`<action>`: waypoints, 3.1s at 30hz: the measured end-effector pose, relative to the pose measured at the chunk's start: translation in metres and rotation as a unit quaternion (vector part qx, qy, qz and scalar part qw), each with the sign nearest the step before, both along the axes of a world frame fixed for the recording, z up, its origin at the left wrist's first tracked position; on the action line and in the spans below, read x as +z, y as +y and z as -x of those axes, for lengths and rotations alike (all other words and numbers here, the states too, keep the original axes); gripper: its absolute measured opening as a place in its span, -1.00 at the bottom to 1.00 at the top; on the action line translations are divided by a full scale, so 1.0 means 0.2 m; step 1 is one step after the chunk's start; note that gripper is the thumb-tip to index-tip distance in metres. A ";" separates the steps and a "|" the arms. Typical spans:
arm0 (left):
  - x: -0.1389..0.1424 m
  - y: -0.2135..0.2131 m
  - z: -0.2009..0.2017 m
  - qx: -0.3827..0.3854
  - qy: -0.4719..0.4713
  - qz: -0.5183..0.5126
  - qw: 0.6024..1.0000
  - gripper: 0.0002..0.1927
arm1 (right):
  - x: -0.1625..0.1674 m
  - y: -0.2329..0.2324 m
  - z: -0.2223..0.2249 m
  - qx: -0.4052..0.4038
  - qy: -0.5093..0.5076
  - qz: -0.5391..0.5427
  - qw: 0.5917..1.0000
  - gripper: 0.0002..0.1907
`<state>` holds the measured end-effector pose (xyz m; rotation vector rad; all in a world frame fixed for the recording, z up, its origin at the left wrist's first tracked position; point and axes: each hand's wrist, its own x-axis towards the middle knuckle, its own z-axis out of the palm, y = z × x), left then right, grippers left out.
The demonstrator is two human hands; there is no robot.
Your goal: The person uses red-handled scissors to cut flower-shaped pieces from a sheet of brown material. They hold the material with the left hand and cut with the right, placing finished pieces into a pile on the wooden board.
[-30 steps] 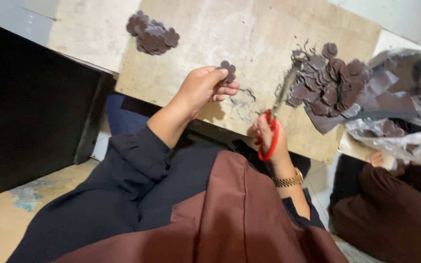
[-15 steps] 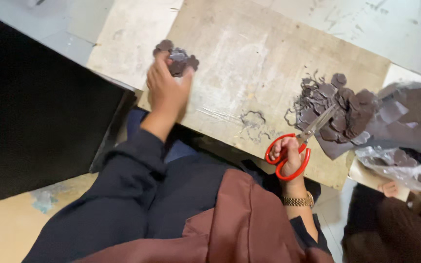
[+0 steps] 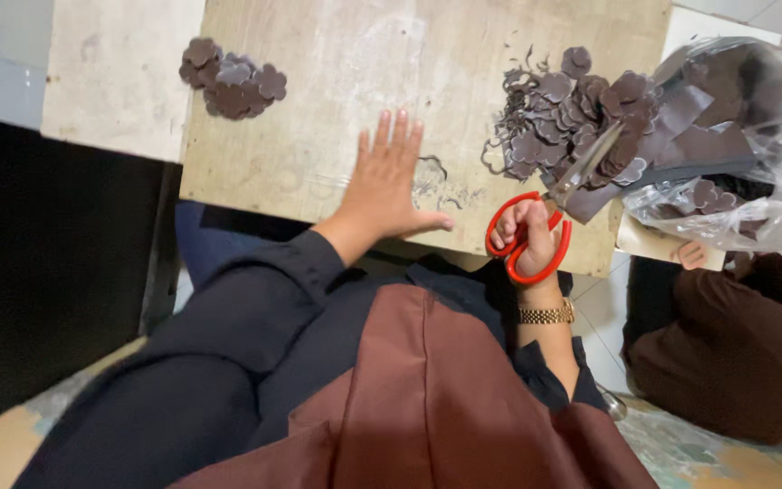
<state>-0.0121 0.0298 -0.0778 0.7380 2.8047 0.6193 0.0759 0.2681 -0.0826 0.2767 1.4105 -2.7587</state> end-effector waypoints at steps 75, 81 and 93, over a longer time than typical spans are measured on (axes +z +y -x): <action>0.47 0.43 -0.02 0.011 0.112 -0.265 0.958 -0.74 | 0.40 -0.04 0.10 -0.137 0.036 -0.045 0.989 -0.65; 0.50 0.41 -0.03 0.028 0.097 -0.270 0.958 -0.72 | 0.41 -0.05 0.11 -0.122 0.058 -0.063 0.989 -0.65; 0.51 0.40 -0.02 0.033 0.120 -0.271 0.954 -0.74 | 0.40 -0.08 0.12 -0.138 0.029 -0.071 0.987 -0.67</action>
